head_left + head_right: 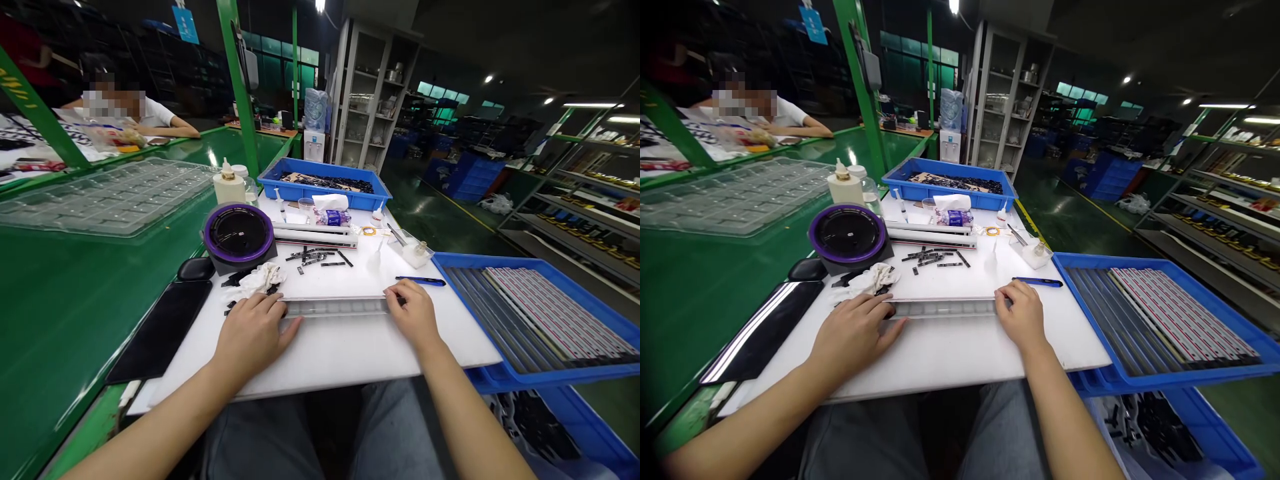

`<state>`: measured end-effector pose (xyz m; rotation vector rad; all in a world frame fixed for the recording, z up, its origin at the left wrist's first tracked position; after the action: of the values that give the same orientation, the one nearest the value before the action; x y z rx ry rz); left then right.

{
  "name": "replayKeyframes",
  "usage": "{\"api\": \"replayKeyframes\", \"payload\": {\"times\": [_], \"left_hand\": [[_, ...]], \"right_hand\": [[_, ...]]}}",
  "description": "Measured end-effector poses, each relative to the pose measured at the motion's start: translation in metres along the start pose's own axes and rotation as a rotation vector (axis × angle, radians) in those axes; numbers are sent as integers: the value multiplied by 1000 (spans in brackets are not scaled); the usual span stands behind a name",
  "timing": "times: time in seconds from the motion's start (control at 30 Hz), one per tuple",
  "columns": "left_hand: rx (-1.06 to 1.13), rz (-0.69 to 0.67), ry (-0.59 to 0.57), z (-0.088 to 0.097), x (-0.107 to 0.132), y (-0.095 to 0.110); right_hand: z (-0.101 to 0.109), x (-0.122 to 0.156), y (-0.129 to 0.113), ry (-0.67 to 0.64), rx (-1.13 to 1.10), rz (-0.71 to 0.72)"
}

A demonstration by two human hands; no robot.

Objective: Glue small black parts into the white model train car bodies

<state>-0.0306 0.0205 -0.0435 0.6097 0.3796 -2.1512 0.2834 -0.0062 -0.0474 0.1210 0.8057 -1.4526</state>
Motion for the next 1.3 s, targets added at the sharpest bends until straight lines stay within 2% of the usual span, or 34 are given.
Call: {"api": "replayKeyframes", "payload": {"times": [0.53, 0.77, 0.9, 1.07, 1.2, 1.3], "left_hand": [[27, 21, -17, 0, 0, 0], [36, 51, -35, 1, 0, -2], [42, 56, -53, 0, -2, -3], [39, 50, -62, 0, -2, -2], [36, 78, -71, 0, 1, -3], [32, 85, -84, 0, 2, -3]], "right_hand": [[1, 0, 0, -13, -20, 16], [3, 3, 2, 155, -30, 121], [2, 3, 2, 106, -30, 155], [2, 4, 2, 112, -21, 138], [1, 5, 1, -3, 37, 154], [0, 5, 0, -39, 79, 141]]}}
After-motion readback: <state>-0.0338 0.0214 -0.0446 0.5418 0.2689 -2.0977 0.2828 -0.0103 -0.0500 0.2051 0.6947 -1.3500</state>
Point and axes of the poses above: each hand's wrist, its own x-axis away from the middle knuckle, its own z-axis out of the back of the hand, y = z × x, the point moved 1 cm from there along -x, towards the middle knuckle, and after that the axes turned 4 degrees about x, right-handed, at the moved point
